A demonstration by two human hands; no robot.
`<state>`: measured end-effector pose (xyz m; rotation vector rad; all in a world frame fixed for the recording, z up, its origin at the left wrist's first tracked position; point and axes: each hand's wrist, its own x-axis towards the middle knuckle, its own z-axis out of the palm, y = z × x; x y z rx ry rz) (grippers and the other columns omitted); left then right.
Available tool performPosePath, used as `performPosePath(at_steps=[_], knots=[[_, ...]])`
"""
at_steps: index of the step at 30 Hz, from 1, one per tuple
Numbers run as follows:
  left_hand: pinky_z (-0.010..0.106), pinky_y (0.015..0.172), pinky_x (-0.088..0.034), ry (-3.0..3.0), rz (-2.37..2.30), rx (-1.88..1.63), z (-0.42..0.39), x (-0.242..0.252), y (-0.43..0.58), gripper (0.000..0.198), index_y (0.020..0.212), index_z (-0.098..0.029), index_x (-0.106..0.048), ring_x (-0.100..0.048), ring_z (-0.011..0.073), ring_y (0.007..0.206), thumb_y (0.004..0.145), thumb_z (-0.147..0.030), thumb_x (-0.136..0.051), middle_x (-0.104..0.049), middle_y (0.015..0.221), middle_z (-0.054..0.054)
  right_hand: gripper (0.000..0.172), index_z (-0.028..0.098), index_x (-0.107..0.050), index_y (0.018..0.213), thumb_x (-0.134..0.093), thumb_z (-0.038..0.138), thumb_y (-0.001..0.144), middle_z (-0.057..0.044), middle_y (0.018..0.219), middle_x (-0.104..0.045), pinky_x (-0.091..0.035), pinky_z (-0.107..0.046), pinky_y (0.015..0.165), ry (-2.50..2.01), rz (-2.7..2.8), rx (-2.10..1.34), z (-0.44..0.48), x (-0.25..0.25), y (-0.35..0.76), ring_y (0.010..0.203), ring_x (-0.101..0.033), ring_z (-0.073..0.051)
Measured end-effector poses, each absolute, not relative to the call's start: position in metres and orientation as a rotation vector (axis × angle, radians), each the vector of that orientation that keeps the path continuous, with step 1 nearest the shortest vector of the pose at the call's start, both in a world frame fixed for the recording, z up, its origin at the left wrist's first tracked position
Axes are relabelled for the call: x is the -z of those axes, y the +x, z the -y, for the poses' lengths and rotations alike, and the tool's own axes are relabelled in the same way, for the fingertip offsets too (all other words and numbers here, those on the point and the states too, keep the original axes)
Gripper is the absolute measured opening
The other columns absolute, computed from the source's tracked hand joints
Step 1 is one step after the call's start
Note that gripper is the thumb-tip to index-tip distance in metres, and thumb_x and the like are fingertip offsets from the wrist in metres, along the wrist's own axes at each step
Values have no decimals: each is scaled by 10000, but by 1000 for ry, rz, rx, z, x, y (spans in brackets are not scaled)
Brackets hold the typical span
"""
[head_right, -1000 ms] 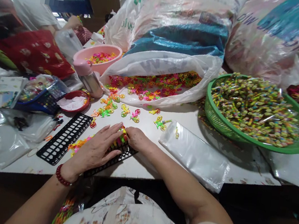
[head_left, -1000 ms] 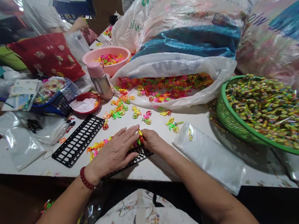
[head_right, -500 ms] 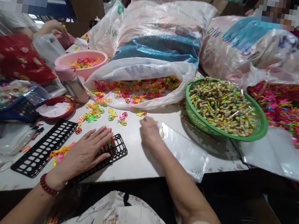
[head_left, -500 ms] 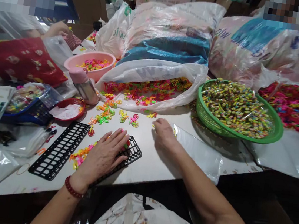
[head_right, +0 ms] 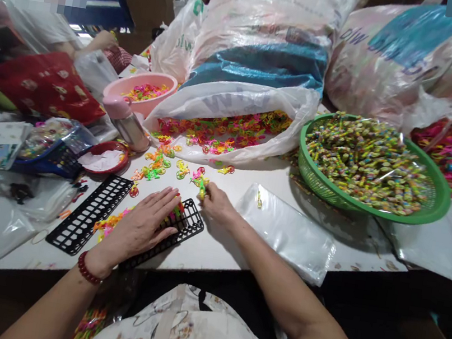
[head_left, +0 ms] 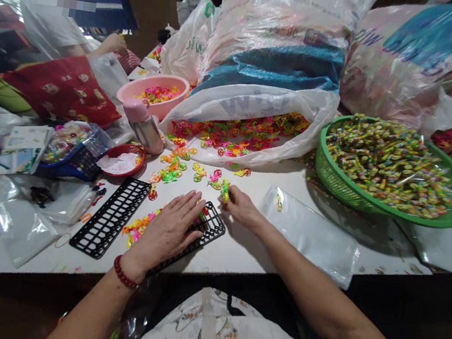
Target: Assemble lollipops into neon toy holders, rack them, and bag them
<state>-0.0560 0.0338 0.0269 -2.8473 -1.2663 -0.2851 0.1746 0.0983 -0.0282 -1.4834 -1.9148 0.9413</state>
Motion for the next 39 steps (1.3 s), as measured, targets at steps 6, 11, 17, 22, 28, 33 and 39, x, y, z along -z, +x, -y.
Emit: performPosePath(at_steps=[6,11,17,22,28,33,39], knots=[[468,1187,-307,-2860,1287,281,-33,-28,-56,688,1533,-178,-245,-229,263,1493,933,-381,-515,-264,1608,125,92,195,-548,830,-479,215,887,12,743,-594,-400,-246,652,-1232,1835,-1072,-89,43,137,681,-519,-136],[480,1184,-310,-2868,1292,284,-33,-29,-55,685,1534,-185,-250,-246,272,1487,934,-384,-513,-266,1606,125,120,195,-551,863,-457,121,872,-11,792,-634,-390,-239,670,-1286,2076,-898,-94,37,140,704,-525,-146],[490,1180,-312,-2881,1289,302,-34,-27,-55,685,1533,-195,-254,-245,279,1486,929,-379,-518,-262,1609,120,145,166,-608,955,-488,133,881,-75,898,-695,-405,-258,693,-1262,2297,-802,-102,33,141,775,-589,-186],[502,1189,-296,-2937,1275,310,-33,-30,-58,678,1521,-194,-280,-222,281,1493,924,-393,-532,-255,1612,116,258,161,-641,1073,-515,109,855,-87,990,-712,-427,-262,750,-1146,2346,-846,-106,34,142,877,-624,-203],[455,1159,-362,-2999,1341,502,-46,-47,-58,583,1505,-232,-295,-338,234,1446,968,-381,-466,-286,1598,120,193,166,-663,976,-542,104,839,-53,909,-678,-423,-258,738,-1142,2328,-837,-104,41,143,818,-592,-184],[520,1172,-291,-2882,1282,311,-64,-44,-45,533,1489,-212,-330,-317,242,1458,996,-403,-393,-357,1568,111,97,156,-625,834,-541,117,862,-34,839,-599,-406,-250,721,-1147,2236,-795,-100,49,142,758,-524,-155],[458,1146,-346,-2810,1211,258,-64,-31,-41,449,1386,-145,-467,-441,252,1376,1000,-363,-393,-503,1464,128,104,168,-626,781,-582,97,844,-10,813,-576,-412,-237,731,-1099,2256,-811,-106,55,143,761,-520,-144]])
